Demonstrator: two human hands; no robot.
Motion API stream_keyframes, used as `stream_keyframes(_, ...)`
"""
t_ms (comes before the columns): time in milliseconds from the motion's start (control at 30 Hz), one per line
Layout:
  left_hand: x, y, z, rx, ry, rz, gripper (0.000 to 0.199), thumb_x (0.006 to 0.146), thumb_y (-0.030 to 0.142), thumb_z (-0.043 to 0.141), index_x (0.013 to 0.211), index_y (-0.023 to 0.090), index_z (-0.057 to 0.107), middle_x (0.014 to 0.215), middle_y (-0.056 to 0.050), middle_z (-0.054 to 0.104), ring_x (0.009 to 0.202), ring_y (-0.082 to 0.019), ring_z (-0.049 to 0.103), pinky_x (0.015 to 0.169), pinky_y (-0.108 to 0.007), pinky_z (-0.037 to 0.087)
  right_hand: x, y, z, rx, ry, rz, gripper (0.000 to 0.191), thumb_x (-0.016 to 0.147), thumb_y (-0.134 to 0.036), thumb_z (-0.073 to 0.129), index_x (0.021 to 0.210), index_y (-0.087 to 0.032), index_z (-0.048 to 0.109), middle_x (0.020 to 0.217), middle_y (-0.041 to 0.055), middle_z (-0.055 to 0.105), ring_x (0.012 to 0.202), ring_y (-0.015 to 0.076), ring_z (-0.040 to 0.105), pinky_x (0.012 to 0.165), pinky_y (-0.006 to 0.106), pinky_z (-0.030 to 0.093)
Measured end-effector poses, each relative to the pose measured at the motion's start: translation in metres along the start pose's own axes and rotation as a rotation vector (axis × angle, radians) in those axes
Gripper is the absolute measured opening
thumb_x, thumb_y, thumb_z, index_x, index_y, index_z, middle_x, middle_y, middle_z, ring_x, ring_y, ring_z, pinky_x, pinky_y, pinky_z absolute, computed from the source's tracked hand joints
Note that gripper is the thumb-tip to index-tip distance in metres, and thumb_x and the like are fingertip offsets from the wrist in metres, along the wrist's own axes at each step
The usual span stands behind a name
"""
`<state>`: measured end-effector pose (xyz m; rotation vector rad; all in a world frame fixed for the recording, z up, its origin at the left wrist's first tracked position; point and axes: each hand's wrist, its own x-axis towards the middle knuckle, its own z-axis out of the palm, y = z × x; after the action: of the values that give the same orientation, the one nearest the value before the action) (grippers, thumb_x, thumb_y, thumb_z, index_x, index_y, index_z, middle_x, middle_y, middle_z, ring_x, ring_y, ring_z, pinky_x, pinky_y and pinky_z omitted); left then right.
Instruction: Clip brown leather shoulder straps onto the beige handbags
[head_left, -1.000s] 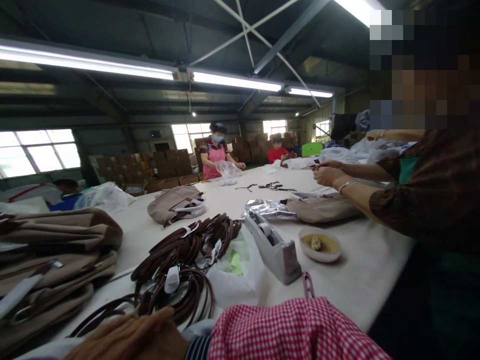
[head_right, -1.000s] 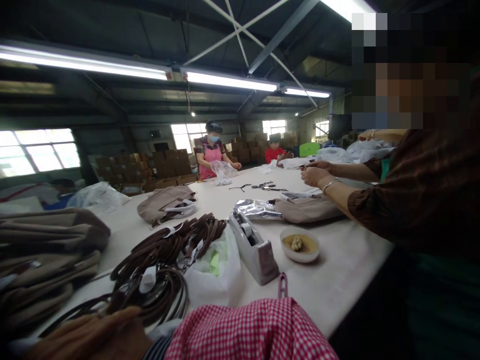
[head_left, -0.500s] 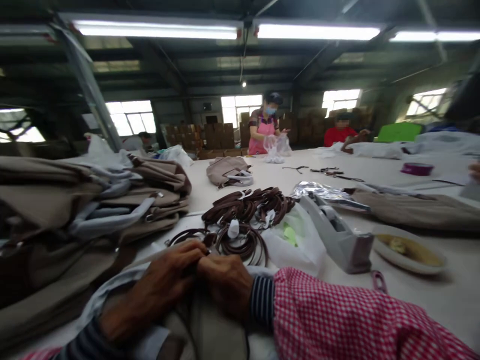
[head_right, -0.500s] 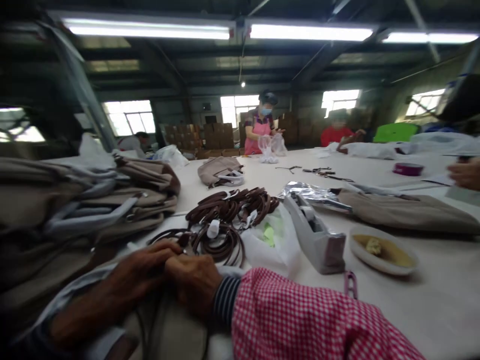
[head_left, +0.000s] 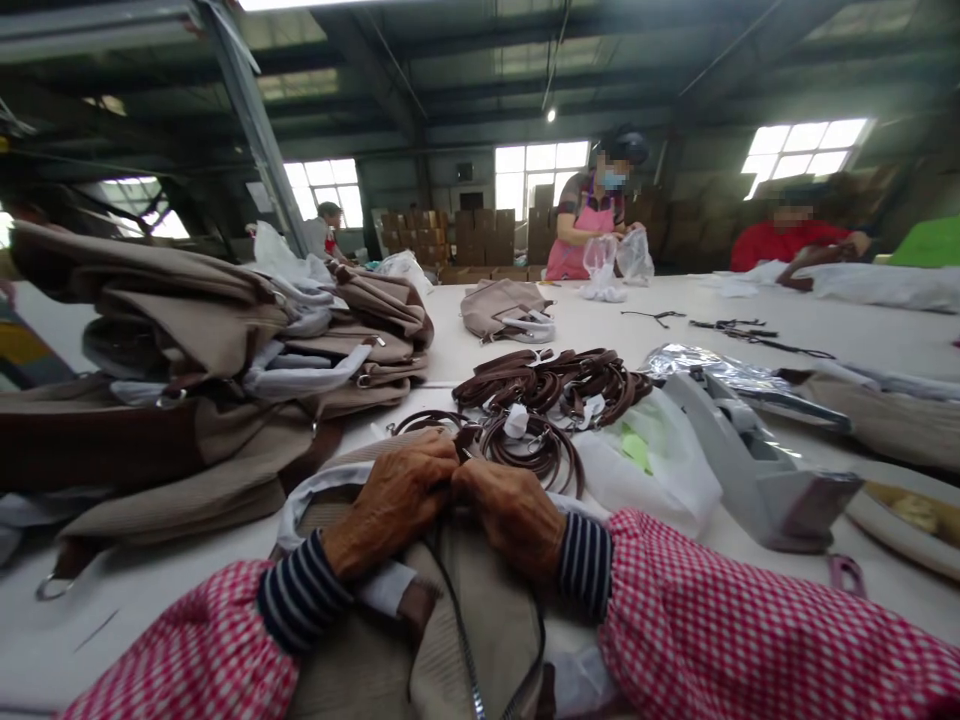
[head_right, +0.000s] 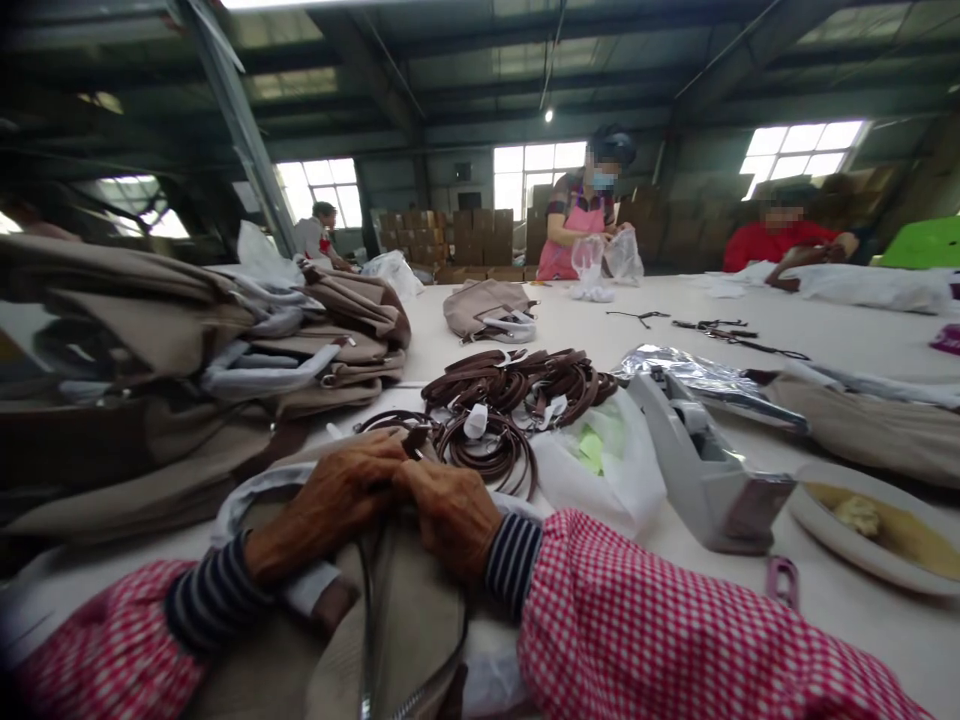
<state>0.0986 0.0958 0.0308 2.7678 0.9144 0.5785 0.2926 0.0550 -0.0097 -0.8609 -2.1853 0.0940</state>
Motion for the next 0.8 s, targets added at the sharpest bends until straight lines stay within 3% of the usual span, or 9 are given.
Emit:
stream_keyframes(100, -0.005, 0.001, -0.003, 0.067, -0.011, 0.017, 0.018, 0.098, 0.013, 0.053, 0.086, 0.017, 0.065, 0.096, -0.005, 0.064, 0.096, -0.022, 0.056, 0.083, -0.035, 0.043, 0.001, -0.003, -0.022, 0.037, 0.087, 0.038, 0.015, 0.093, -0.007, 0.049, 0.097, -0.019, 0.057, 0.083, 0.0020, 0.066, 0.073, 0.0145, 0.062, 0.068, 0.024, 0.045)
stream_keyframes(200, -0.012, 0.002, -0.008, 0.161, -0.055, 0.016, 0.018, 0.100, 0.014, 0.053, 0.084, 0.017, 0.061, 0.099, -0.005, 0.066, 0.093, -0.022, 0.056, 0.080, -0.035, 0.042, -0.001, 0.004, -0.061, 0.011, 0.163, 0.126, 0.012, 0.094, -0.011, 0.054, 0.094, -0.019, 0.063, 0.084, 0.0017, 0.068, 0.073, 0.0141, 0.064, 0.069, 0.024, 0.046)
stream_keyframes(333, -0.020, 0.004, -0.010, 0.252, -0.071, -0.012, 0.019, 0.103, 0.018, 0.053, 0.086, 0.017, 0.061, 0.099, -0.005, 0.068, 0.091, -0.023, 0.056, 0.080, -0.037, 0.040, -0.010, 0.029, -0.118, 0.065, 0.287, 0.350, 0.005, 0.091, -0.022, 0.064, 0.092, -0.019, 0.069, 0.083, 0.0025, 0.071, 0.072, 0.0161, 0.063, 0.064, 0.027, 0.047)
stream_keyframes(433, -0.022, 0.005, -0.010, 0.262, -0.075, -0.048, 0.016, 0.103, 0.018, 0.055, 0.089, 0.017, 0.063, 0.099, -0.005, 0.068, 0.092, -0.024, 0.058, 0.084, -0.039, 0.041, -0.016, 0.047, -0.145, 0.177, 0.336, 0.513, 0.013, 0.086, -0.030, 0.072, 0.089, -0.018, 0.070, 0.077, 0.0023, 0.070, 0.066, 0.0165, 0.061, 0.059, 0.028, 0.047)
stream_keyframes(567, -0.021, 0.005, -0.010, 0.204, -0.069, -0.090, 0.011, 0.100, 0.017, 0.060, 0.090, 0.016, 0.064, 0.099, -0.006, 0.068, 0.094, -0.024, 0.060, 0.084, -0.037, 0.042, -0.011, 0.058, -0.146, 0.137, 0.253, 0.510, 0.017, 0.085, -0.035, 0.072, 0.085, -0.018, 0.072, 0.079, 0.0034, 0.072, 0.071, 0.0176, 0.061, 0.063, 0.029, 0.047)
stream_keyframes(800, -0.026, 0.000, -0.011, 0.066, 0.021, -0.123, 0.008, 0.098, 0.015, 0.063, 0.090, 0.016, 0.065, 0.096, -0.004, 0.067, 0.092, -0.022, 0.061, 0.080, -0.034, 0.041, 0.024, 0.068, -0.100, -0.113, -0.102, 0.402, 0.020, 0.085, -0.022, 0.073, 0.105, -0.017, 0.070, 0.102, 0.0050, 0.072, 0.082, 0.0182, 0.064, 0.077, 0.031, 0.046)
